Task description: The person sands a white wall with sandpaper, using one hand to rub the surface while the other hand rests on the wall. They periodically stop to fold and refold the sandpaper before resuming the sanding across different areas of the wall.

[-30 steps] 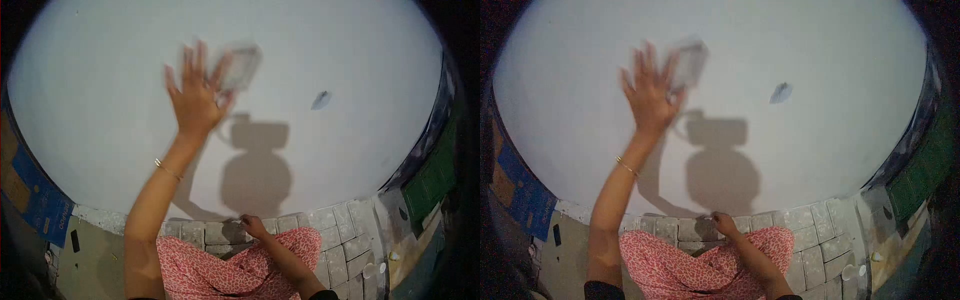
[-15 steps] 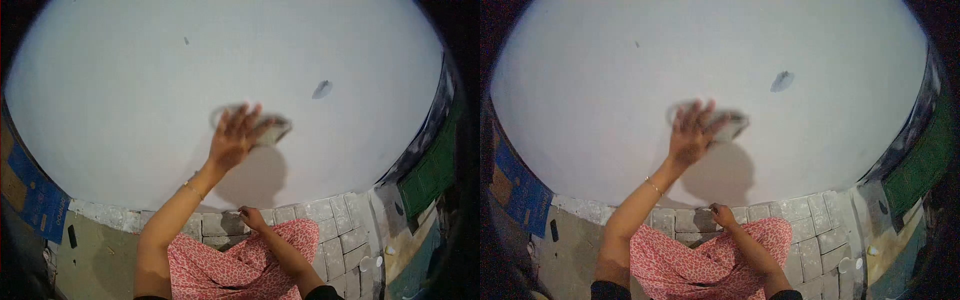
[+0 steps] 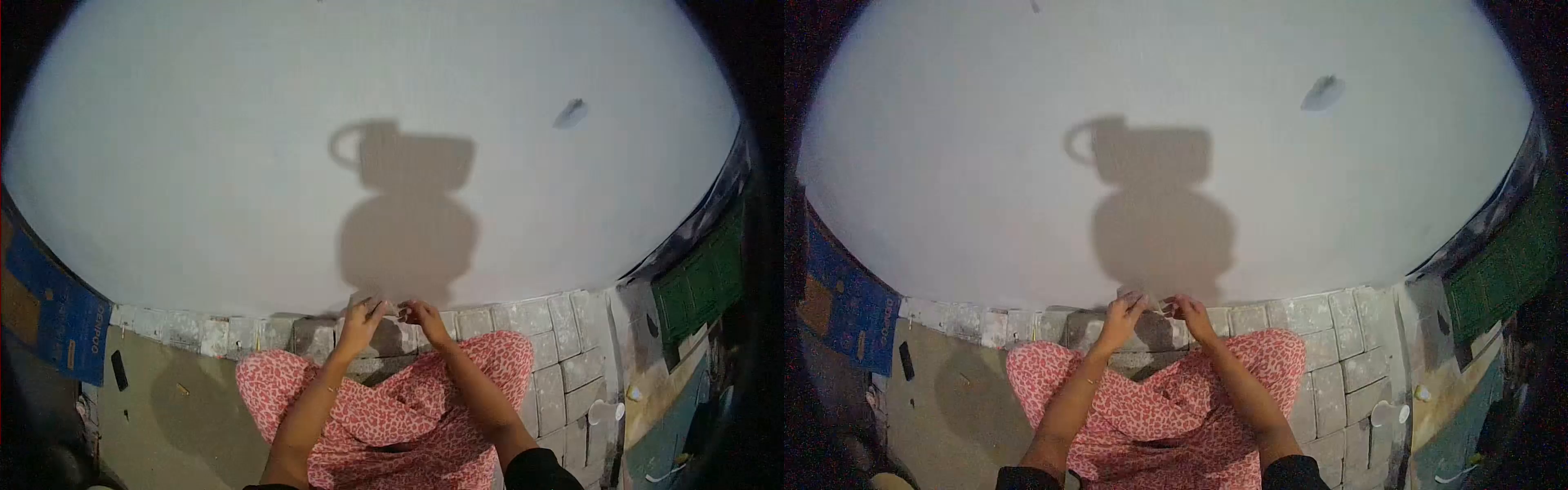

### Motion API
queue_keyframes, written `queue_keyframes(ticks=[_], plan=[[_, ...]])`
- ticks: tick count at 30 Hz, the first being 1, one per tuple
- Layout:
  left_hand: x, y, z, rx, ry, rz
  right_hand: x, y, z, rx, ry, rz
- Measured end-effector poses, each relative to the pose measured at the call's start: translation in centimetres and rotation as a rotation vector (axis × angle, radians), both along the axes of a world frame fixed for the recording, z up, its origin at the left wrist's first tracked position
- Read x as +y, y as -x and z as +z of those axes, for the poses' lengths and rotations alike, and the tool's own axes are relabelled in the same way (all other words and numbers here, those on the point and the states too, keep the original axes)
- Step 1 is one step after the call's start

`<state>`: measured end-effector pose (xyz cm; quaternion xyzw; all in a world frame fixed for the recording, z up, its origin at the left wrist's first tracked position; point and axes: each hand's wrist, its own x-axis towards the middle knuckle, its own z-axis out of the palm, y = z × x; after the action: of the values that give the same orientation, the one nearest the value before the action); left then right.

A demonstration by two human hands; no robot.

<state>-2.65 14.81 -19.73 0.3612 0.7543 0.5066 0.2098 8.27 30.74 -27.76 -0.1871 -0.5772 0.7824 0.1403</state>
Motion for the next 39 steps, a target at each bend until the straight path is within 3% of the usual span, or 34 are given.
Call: queue_keyframes(ticks=[3,4,8,11,14,16,19,22,26,28,31,35,39], plan=[[0.6,0.5,-0.4,-0.059,-0.138,-0.015,0.7,0.5,-1.2,-0.004,0.15,0.041],[0.6,0.8,-0.4,-0.074,0.07,-0.028,0.8,0.3,-1.5,0.026,0.206,0.022],[1.2,1.0,-1.9,-0.142,0.049,-0.03,0.4,-0.1,-0.6,0.092,0.205,0.013],[1.4,1.2,-2.7,-0.107,-0.045,-0.052,0.4,0.0,-0.2,0.016,0.135,-0.027],[1.5,1.7,-3.8,-0.248,-0.148,-0.119,0.7,-0.1,-0.3,0.101,0.268,0.019],[1.5,1.6,-3.7,0.059,-0.029,0.003,0.4,-0.3,0.2,0.16,0.361,-0.019],[1.6,2.4,-5.2,-0.093,-0.028,-0.112,0.3,-0.2,0.0,0.179,0.337,0.002],[1.2,1.2,-2.3,-0.062,-0.06,-0.034,0.1,-0.3,0.9,0.17,0.276,-0.015],[1.4,1.2,-3.1,0.041,-0.099,0.043,0.2,-0.3,0.2,0.119,0.259,-0.046],[1.3,1.9,-3.4,-0.065,-0.065,-0.085,0.7,-0.3,-0.7,0.153,0.258,-0.036],[1.3,1.9,-3.5,-0.14,-0.108,-0.084,0.4,-0.3,0.3,0.125,0.136,-0.098],[1.4,2.0,-4.6,-0.083,-0.154,-0.117,0.4,-0.3,0.4,0.067,0.116,-0.136],[1.5,2.1,-5.5,-0.196,-0.121,-0.085,0.6,-0.4,0.3,0.001,0.133,-0.109]])
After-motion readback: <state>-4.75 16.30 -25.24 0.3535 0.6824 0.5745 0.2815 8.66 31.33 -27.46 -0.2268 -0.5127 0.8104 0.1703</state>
